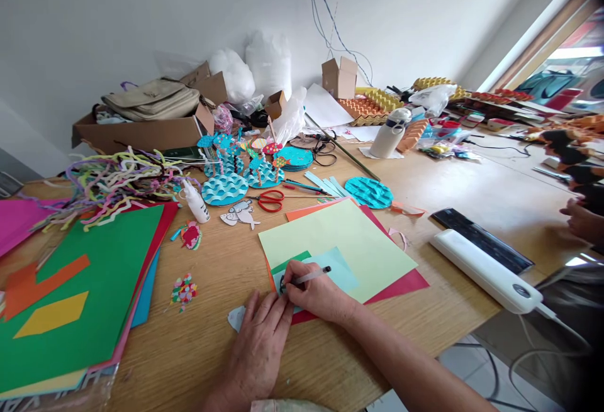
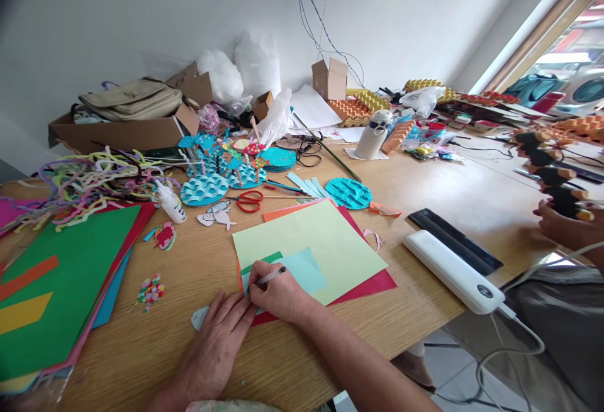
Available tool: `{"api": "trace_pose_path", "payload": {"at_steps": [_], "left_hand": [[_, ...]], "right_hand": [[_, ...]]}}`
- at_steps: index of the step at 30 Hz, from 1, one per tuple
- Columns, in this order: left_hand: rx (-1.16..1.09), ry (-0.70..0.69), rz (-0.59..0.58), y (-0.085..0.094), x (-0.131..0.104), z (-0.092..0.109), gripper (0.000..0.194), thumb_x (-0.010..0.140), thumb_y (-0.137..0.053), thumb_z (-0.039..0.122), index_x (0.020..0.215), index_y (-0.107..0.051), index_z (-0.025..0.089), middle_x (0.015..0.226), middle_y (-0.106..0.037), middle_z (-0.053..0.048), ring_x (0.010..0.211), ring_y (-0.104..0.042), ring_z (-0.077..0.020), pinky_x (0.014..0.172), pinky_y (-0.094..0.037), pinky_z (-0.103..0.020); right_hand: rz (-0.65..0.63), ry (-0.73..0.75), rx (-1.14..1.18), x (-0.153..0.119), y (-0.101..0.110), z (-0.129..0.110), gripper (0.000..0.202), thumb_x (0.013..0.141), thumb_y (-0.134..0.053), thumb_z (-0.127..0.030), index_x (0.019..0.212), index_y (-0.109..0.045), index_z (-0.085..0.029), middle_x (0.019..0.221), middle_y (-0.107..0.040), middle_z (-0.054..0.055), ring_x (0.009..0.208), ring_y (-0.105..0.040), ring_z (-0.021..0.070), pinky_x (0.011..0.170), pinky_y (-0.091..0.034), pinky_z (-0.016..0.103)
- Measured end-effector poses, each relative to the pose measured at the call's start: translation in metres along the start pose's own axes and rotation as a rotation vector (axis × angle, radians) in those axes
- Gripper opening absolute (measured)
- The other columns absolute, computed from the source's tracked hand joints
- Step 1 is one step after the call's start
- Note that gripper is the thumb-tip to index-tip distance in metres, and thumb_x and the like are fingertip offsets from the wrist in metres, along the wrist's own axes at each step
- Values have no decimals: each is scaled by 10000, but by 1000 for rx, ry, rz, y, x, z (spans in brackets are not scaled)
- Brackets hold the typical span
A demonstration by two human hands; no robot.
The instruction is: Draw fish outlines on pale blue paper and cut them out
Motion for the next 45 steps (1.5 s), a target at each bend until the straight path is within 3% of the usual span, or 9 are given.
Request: {"api": "trace_pose_path", "payload": {"at_steps": [4,15,34,45], "left_hand": [[11,11,13,-2,-1,0,451,868,-330,68,1280,-457,199,1194,-583,-30,1100,-459,-220,990,-304,-449],[-14,10,24,-2,-1,0,433,887,-316,86,1285,-451,187,1178,-595,-39,1093,-464,-224,986,-300,-454],[-38,18,7,-1,0,0,445,882,-313,80,1293,-441,192,1193,-587,-41,1110,-469,-228,996,-316,-472],[-70,-32,62,0,-1,0,540,828,-303,0,1340,-354,161,1279,-523,-79,1223,-415,-190,993,-412,-368]], "right_hand": [[17,-37,83,0,2,2,168,614,-466,-19,647,-505,-180,565,-512,-53,513,-442,80,472,-348,161],[-37,-20,42,1,-1,2,171,608,-472,-23,655,-532,-175,546,-524,-54,502,-448,81,469,-346,166],[-21,8,-31,1,-1,-1,185,594,-464,-15,650,-525,-181,535,-510,-59,491,-435,79,468,-340,161],[13,20,-56,2,-1,0,171,604,-463,-28,639,-509,-189,526,-506,-60,483,-422,82,462,-326,167]]}}
Point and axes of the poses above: each hand's wrist, its own x-axis towards the middle knuckle, its own y-axis out of the back of the hand, z = x × y, the point moved 4 cm from there along x, towards the middle knuckle
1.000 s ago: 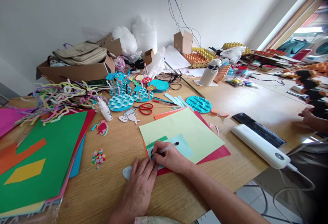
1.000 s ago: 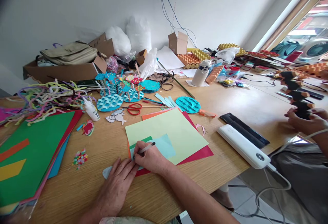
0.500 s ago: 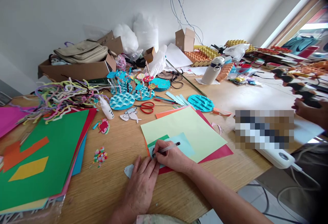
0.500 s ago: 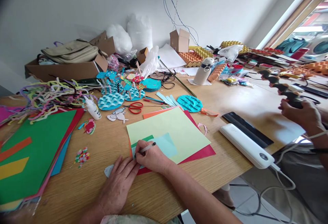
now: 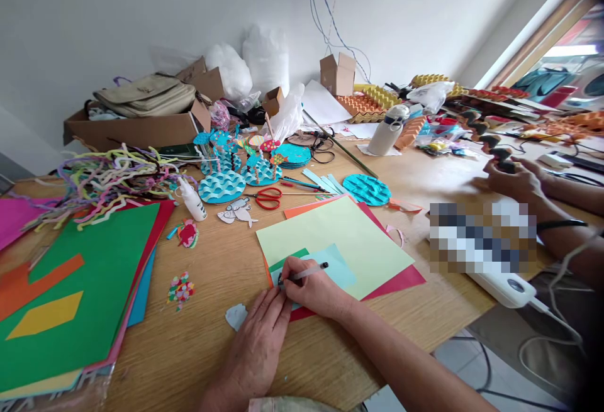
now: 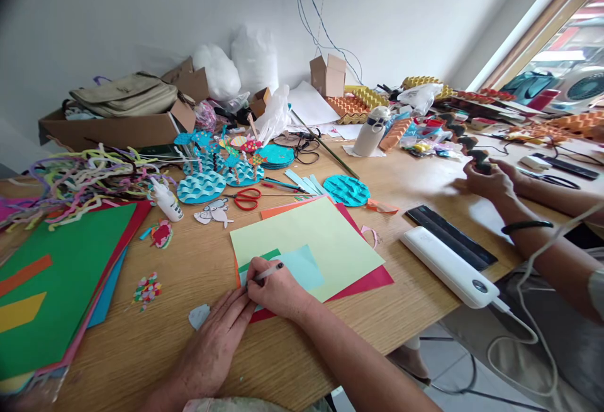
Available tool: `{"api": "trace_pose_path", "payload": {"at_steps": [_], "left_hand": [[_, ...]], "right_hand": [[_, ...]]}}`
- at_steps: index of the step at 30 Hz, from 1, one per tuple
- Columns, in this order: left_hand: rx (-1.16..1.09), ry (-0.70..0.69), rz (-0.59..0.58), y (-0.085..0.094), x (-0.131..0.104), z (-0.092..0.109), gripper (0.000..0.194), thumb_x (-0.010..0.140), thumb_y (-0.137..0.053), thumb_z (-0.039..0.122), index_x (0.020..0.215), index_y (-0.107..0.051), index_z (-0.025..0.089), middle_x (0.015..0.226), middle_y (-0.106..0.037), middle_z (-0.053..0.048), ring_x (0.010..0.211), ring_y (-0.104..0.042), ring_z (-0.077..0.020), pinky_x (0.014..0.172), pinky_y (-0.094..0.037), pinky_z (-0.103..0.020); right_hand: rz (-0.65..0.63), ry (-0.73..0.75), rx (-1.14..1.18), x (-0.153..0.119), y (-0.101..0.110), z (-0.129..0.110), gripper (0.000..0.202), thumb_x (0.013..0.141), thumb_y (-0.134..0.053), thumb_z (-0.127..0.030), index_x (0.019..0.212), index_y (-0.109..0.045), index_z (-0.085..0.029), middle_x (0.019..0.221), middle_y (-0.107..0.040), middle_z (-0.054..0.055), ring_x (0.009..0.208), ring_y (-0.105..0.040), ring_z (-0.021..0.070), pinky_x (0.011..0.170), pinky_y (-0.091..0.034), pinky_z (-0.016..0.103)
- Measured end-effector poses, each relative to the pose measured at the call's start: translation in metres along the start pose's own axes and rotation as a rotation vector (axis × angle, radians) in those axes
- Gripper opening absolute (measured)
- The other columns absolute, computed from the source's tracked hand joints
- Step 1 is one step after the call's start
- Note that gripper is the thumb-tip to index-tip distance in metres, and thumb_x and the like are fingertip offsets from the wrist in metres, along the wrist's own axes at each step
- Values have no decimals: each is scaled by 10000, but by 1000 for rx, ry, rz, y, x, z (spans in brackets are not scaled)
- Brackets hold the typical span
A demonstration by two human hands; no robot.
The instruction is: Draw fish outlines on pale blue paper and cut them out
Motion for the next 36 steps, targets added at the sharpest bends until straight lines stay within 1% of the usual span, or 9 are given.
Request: {"api": "trace_pose_path", "payload": {"at_steps": [8,11,14,20,22,25,28,32,36], "left_hand": [[35,-6,22,1,2,2,494,810,-320,-11,1278,-422,108,1250,-546,-109,1185,-469,-217,956,-459,-377],[35,-11,13,2,2,2,483,816,-313,-8,1267,-435,113,1241,-552,-109,1182,-472,-214,950,-464,-373],[54,-18,7,2,2,2,477,822,-299,-3,1258,-445,123,1232,-560,-99,1166,-485,-207,947,-464,-374],[84,-41,1,4,3,1,459,832,-301,5,1255,-455,95,1218,-568,-107,1157,-484,-219,958,-436,-388],[85,-41,-23,4,5,0,448,843,-299,18,1249,-466,105,1217,-572,-99,1149,-486,-225,958,-425,-419],[66,-11,-69,4,6,-3,403,875,-309,67,1213,-510,158,1195,-592,-63,1145,-485,-239,958,-401,-474],[51,8,-101,3,8,-6,364,895,-321,112,1172,-546,188,1180,-605,-45,1149,-478,-241,968,-375,-486],[87,-10,-107,4,9,-7,367,897,-312,114,1160,-554,201,1233,-577,-40,1190,-439,-235,975,-354,-477],[121,-24,-122,4,10,-6,379,880,-329,92,1171,-544,204,1246,-568,-28,1220,-405,-232,984,-336,-477]], "right_hand": [[59,-9,-28,2,0,-1,167,611,-461,-23,623,-475,-189,529,-481,-57,491,-416,83,473,-322,172],[86,-27,-33,3,1,0,167,616,-461,-21,615,-461,-188,521,-457,-63,480,-399,77,463,-311,168],[102,-46,-29,4,1,1,167,617,-464,-21,611,-455,-188,515,-445,-69,468,-381,71,453,-300,166],[108,-59,2,3,-1,5,163,610,-467,-29,617,-461,-192,488,-418,-79,445,-356,69,432,-279,168],[107,-48,36,3,-1,7,156,606,-468,-35,617,-463,-191,490,-417,-77,449,-359,71,432,-277,170],[131,-77,179,3,2,11,129,623,-460,-59,627,-461,-188,531,-444,-64,474,-378,74,442,-305,170],[144,-114,276,3,5,13,116,636,-453,-68,631,-456,-184,559,-461,-54,488,-384,74,445,-320,169],[137,-68,216,3,6,11,139,624,-457,-46,615,-453,-184,515,-430,-72,457,-350,64,435,-301,164],[150,-26,160,2,3,12,148,620,-463,-35,625,-465,-183,506,-440,-77,443,-362,58,427,-295,157]]}}
Point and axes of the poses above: each hand's wrist, its own x-axis towards the middle knuckle, its own y-axis out of the back of the hand, z = x × y, the point moved 4 cm from there along x, towards the middle knuckle
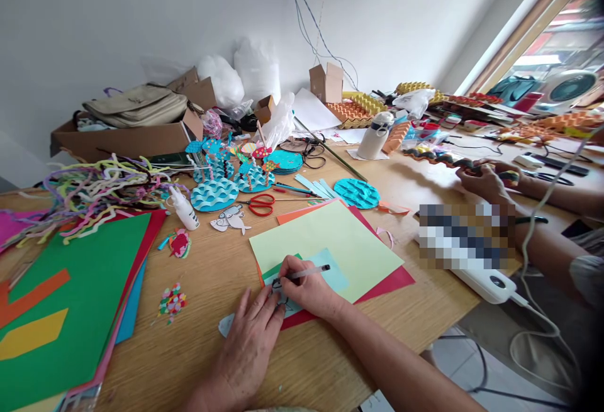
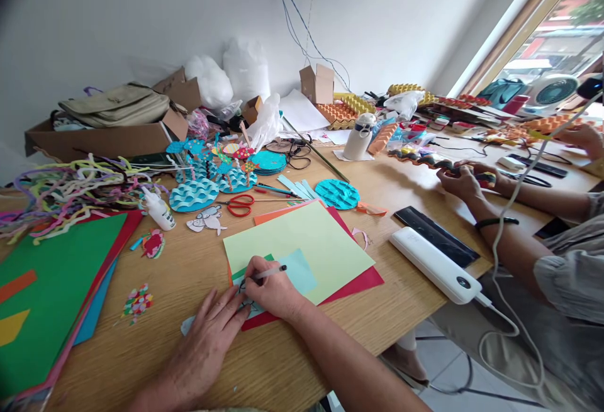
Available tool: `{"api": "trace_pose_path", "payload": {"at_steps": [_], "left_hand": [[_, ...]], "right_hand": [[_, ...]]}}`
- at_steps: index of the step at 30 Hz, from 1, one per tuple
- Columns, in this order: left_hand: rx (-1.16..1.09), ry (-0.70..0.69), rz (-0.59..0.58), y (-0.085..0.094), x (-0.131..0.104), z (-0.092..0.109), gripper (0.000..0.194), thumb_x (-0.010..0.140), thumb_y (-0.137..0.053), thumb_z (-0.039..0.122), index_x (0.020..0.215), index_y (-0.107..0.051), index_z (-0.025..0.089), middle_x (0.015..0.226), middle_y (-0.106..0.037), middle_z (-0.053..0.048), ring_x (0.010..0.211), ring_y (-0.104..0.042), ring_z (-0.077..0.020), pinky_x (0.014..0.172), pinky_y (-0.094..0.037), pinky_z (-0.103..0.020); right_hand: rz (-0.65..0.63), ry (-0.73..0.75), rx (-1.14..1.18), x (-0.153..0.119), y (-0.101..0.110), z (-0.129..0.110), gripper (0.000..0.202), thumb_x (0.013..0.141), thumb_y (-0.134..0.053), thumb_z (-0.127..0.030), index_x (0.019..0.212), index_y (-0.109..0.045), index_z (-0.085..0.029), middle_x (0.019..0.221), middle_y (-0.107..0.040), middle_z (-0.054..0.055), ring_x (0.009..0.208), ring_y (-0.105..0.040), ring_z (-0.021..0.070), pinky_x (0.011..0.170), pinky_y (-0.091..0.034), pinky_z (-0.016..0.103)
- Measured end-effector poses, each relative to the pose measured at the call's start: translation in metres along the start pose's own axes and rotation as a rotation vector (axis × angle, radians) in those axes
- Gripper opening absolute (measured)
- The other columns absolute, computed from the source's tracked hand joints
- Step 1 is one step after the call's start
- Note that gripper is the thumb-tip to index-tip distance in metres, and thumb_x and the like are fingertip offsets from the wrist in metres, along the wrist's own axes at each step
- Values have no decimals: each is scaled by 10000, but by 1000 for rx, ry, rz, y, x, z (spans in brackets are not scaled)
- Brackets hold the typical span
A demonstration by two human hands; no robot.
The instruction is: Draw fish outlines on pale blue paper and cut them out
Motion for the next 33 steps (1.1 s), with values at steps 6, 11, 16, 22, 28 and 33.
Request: {"api": "trace_pose_path", "payload": {"at_steps": [6,11,16,22,28,33], "left_hand": [[-60,3,10,3,1,-1,363,906,-316,150,1197,-529,193,1229,-580,-36,1179,-437,-228,980,-337,-468],[-109,16,-1,3,1,-1,342,907,-341,171,1179,-549,176,1172,-607,-51,1094,-480,-234,977,-326,-464],[-124,34,-3,2,1,0,361,904,-342,145,1212,-526,186,1188,-594,-53,1080,-471,-230,995,-297,-462],[-134,38,-11,2,0,0,363,899,-363,158,1225,-516,198,1193,-589,-46,1079,-458,-229,999,-296,-456],[-125,31,6,3,0,0,375,896,-375,150,1246,-496,206,1178,-593,-42,1081,-454,-222,1000,-304,-452],[-138,33,-1,4,1,0,368,905,-359,167,1242,-499,208,1183,-592,-42,1076,-459,-223,998,-304,-460]], "right_hand": [[-30,14,-39,-2,-2,0,138,622,-472,-48,644,-481,-184,506,-476,-72,441,-398,61,423,-308,152],[-41,1,-72,-1,-1,-4,133,616,-466,-52,631,-479,-184,512,-479,-67,444,-403,65,430,-313,158],[-52,2,-83,-1,-1,-4,137,618,-458,-53,635,-474,-188,520,-470,-65,456,-395,70,439,-310,165],[-59,0,-107,-1,-2,-5,144,617,-454,-46,635,-467,-188,517,-462,-64,463,-392,74,446,-308,169],[-68,3,-142,-1,-2,-6,143,625,-456,-50,643,-472,-191,512,-459,-67,462,-392,76,448,-307,168],[-72,13,-157,-1,-3,-4,140,627,-465,-53,641,-472,-192,519,-467,-69,467,-402,73,455,-313,164]]}}
Point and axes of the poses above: each hand's wrist, its own x-axis towards the middle knuckle, its own y-axis out of the back of the hand, z = x × y, the point moved 4 cm from there along x, towards the middle knuckle
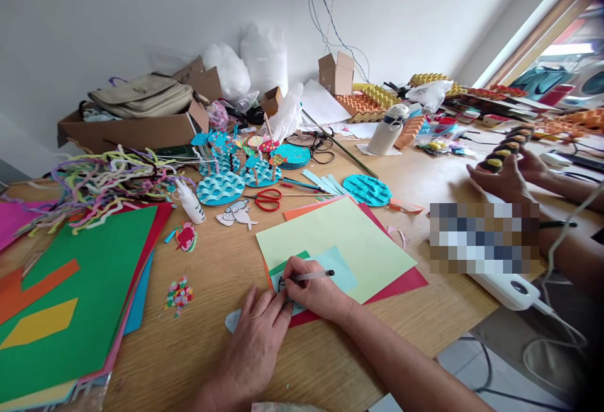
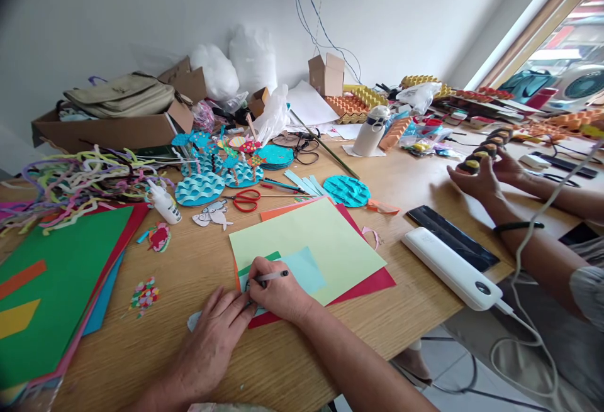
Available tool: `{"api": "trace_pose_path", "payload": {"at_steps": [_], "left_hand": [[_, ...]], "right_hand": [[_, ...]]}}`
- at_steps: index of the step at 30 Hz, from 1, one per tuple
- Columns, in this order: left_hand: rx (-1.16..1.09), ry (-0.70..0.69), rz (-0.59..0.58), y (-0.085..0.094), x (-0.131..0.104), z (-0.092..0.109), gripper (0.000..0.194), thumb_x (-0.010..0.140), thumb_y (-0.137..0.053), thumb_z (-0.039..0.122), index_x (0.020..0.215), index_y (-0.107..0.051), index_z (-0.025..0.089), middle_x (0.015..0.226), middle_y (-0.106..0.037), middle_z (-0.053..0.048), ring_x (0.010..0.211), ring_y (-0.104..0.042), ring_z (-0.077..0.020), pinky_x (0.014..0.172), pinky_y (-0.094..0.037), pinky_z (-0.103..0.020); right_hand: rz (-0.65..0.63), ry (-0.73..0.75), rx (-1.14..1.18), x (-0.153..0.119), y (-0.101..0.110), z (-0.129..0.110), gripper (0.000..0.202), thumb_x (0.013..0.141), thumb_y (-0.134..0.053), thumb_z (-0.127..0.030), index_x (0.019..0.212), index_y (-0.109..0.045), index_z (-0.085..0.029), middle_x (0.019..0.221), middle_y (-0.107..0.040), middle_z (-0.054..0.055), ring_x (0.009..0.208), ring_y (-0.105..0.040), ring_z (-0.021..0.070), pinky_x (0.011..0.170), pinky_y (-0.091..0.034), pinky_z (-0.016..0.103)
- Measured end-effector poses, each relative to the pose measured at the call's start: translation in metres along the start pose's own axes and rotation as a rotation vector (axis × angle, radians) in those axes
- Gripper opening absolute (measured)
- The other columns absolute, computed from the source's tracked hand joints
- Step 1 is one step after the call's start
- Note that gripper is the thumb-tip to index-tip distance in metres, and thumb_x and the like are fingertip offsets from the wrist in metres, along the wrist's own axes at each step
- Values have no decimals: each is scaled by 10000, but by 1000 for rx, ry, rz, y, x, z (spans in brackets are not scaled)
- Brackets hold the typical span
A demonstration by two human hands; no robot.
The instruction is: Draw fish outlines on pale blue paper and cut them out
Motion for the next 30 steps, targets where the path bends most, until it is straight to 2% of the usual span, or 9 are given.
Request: {"api": "trace_pose_path", "payload": {"at_steps": [16,25,30], "left_hand": [[23,13,27,-2,-1,0,354,906,-329,137,1171,-556,202,1156,-610,-44,1064,-471,-228,985,-293,-477],[5,19,14,-1,0,-1,327,905,-368,159,1168,-554,214,1195,-594,-32,1045,-486,-232,970,-303,-486],[15,8,34,-1,0,-1,319,905,-372,152,1157,-559,210,1151,-612,-33,1042,-483,-221,977,-307,-472]], "right_hand": [[44,-41,-28,2,3,-4,169,624,-458,-26,630,-451,-195,508,-446,-73,454,-392,75,460,-317,171],[71,-59,84,1,6,0,160,617,-454,-31,630,-463,-190,499,-443,-77,437,-369,65,425,-300,155],[19,-1,87,0,4,0,142,623,-463,-45,636,-474,-187,517,-476,-69,455,-399,67,438,-313,154]]}}
Point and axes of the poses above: each hand's wrist, its own x-axis towards the middle knuckle, its own y-axis out of the back of the hand, z = x × y, the point moved 4 cm from there along x, towards the middle knuckle
